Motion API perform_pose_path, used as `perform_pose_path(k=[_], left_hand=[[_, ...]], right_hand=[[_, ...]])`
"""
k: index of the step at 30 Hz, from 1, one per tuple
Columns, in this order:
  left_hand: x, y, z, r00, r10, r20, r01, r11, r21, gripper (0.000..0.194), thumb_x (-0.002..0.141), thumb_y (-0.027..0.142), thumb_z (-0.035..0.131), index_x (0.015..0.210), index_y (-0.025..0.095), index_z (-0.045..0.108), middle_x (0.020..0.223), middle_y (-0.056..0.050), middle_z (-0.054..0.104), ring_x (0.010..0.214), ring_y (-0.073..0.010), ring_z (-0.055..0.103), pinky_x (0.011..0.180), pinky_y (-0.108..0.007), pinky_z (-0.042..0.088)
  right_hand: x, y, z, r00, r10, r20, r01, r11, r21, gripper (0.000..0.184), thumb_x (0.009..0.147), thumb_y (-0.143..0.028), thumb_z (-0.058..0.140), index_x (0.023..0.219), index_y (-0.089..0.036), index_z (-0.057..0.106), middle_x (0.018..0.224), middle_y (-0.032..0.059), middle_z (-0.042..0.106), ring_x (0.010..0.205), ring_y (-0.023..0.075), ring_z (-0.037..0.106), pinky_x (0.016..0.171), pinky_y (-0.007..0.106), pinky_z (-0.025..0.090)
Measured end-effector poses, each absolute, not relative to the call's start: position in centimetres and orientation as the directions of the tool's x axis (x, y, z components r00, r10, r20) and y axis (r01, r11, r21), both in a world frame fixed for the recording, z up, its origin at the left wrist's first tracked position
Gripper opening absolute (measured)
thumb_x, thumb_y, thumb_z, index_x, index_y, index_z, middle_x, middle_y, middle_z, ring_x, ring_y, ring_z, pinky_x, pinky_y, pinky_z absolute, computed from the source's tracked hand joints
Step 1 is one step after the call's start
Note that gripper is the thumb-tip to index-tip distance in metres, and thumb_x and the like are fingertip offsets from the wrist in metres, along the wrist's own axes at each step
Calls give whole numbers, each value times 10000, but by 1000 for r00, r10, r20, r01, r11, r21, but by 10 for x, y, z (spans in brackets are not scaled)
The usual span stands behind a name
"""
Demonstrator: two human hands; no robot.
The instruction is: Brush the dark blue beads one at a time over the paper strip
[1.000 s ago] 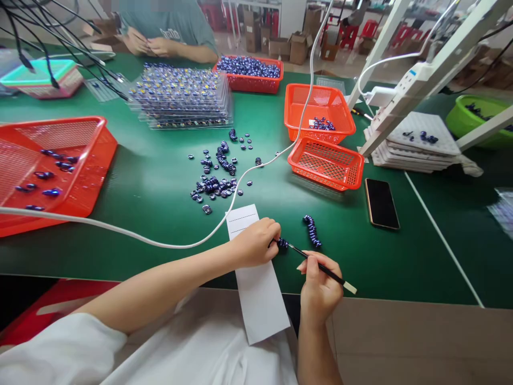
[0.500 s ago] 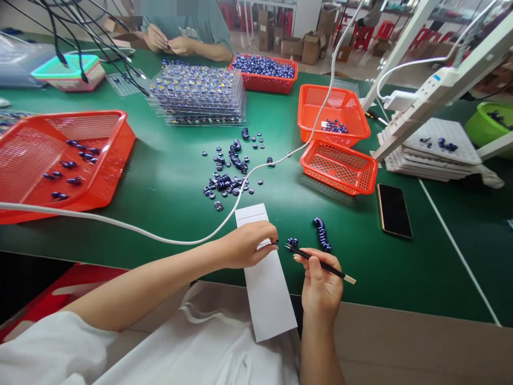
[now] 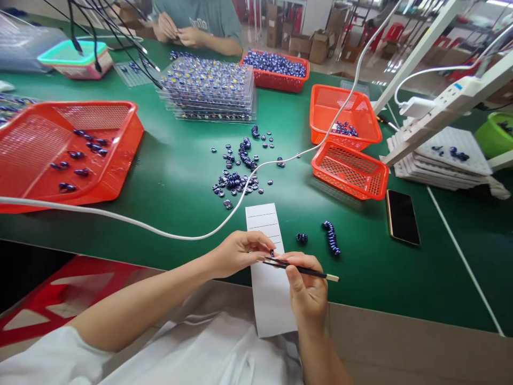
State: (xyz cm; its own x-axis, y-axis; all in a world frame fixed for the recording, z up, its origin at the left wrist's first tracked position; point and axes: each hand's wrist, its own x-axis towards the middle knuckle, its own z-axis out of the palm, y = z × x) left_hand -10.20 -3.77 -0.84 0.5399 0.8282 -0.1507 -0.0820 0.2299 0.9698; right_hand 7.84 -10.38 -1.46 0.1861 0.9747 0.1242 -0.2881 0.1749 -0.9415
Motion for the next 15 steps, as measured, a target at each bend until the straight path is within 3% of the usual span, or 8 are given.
perform_pose_path(k=[6,12,15], left_hand=[[-104,-41,-11,550,826,-125,11,142,990,283,825,207,687,1089,108,712,950,-97,774,850,-178,723,809,-300,566],[-112,-43,-4,562,827,-30,248,-133,960,270,851,233,680,1099,145,741,943,-67,784,814,-167,718,774,-264,568],[-128,-36,-6,501,865,24,354,-230,906,242,868,247,688,1091,164,730,951,-59,777,803,-164,711,768,-262,567]], right_hand=[[80,-105,-14,178,979,97,-211,134,-968,93,887,-292,718,960,-243,688,970,44,729,915,207,727,814,400,618],[79,-104,-16,126,991,44,-213,70,-974,107,881,-309,727,958,-240,699,976,48,737,910,211,727,825,412,611],[86,-103,-18,200,980,1,-125,27,-992,134,881,-326,729,958,-218,712,971,52,747,814,194,740,777,365,611]])
